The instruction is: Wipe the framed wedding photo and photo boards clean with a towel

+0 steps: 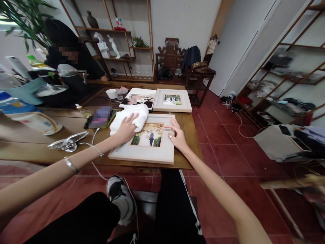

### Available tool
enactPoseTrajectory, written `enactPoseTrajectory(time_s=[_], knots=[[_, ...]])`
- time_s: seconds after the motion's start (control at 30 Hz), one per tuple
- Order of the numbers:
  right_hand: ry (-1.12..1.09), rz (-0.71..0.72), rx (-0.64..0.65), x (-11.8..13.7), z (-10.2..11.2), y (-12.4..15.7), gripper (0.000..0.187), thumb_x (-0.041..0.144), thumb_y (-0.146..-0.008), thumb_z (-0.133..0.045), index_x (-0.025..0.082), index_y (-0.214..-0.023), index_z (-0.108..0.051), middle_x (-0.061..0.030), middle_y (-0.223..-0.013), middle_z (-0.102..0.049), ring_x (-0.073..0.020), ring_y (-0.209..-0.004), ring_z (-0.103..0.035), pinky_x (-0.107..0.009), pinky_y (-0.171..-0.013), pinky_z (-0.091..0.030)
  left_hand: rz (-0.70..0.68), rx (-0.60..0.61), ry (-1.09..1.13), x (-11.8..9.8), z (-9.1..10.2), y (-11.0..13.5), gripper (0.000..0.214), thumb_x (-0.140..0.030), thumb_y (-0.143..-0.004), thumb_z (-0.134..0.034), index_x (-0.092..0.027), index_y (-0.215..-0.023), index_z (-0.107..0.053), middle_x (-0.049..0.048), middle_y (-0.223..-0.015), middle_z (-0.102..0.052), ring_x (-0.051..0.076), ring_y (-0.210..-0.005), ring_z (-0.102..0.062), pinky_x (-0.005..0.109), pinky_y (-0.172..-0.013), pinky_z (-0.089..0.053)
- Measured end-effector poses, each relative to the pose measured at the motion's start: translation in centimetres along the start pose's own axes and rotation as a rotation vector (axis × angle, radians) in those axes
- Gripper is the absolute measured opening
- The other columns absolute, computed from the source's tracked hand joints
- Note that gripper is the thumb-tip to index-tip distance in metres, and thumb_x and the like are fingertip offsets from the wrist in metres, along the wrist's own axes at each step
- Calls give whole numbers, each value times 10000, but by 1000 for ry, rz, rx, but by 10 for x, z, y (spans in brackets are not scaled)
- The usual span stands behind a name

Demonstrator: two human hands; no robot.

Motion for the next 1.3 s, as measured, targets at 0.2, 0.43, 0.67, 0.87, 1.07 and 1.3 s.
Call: enactPoseTrajectory(time_s=[0.2,0.43,0.67,0.87,1.07,1.3], knots=[[-11,-7,69,-3,0,-9,310,120,-701,-522,253,-893,-727,-28,-1277,-653,-225,-1314,-491,-449,-1144,-317,27,-37,-52,1,3,4,428,-79,-757,-526,-79,-1159,-672,181,-1553,-295,365,-1431,-265,538,-1081,-324],[136,25,120,-10,-2,-13,417,100,-687,-527,255,-1022,-721,-20,-1298,-638,-221,-1325,-471,-457,-1155,-312,30,-71,-39,4,6,5,424,-87,-738,-530,-108,-1134,-681,148,-1556,-303,340,-1437,-265,530,-1101,-297],[149,7,119,-15,-6,-14,404,138,-774,-509,261,-1097,-720,-9,-1341,-605,-215,-1360,-437,-473,-1176,-283,-29,-44,-41,-5,11,28,390,-84,-740,-507,-88,-1080,-698,168,-1538,-327,354,-1435,-269,550,-1112,-287],[129,0,123,-19,-1,-18,438,113,-756,-510,279,-1100,-723,24,-1353,-589,-204,-1361,-440,-450,-1183,-284,-24,64,-46,-42,28,77,301,-86,-700,-538,-116,-924,-737,168,-1533,-331,354,-1432,-280,556,-1110,-300],[95,10,155,-24,17,-19,435,120,-756,-521,276,-1111,-718,11,-1367,-577,-194,-1382,-409,-436,-1180,-278,-43,75,24,-55,39,74,283,-87,-705,-519,-134,-885,-731,162,-1543,-310,340,-1422,-307,574,-1033,-361],[104,2,145,-23,17,-20,432,119,-745,-524,268,-1100,-720,4,-1357,-588,-200,-1385,-404,-450,-1179,-276,10,-9,69,-1,23,-19,459,-80,-764,-462,-69,-1189,-637,195,-1558,-269,344,-1457,-207,529,-1098,-299]])
Point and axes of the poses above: each hand's wrist, its own y-axis away from the middle knuckle, its own z-axis out of the back of the hand, x = y × z, the point moved 6 cm from there along -y, towards the middle knuckle
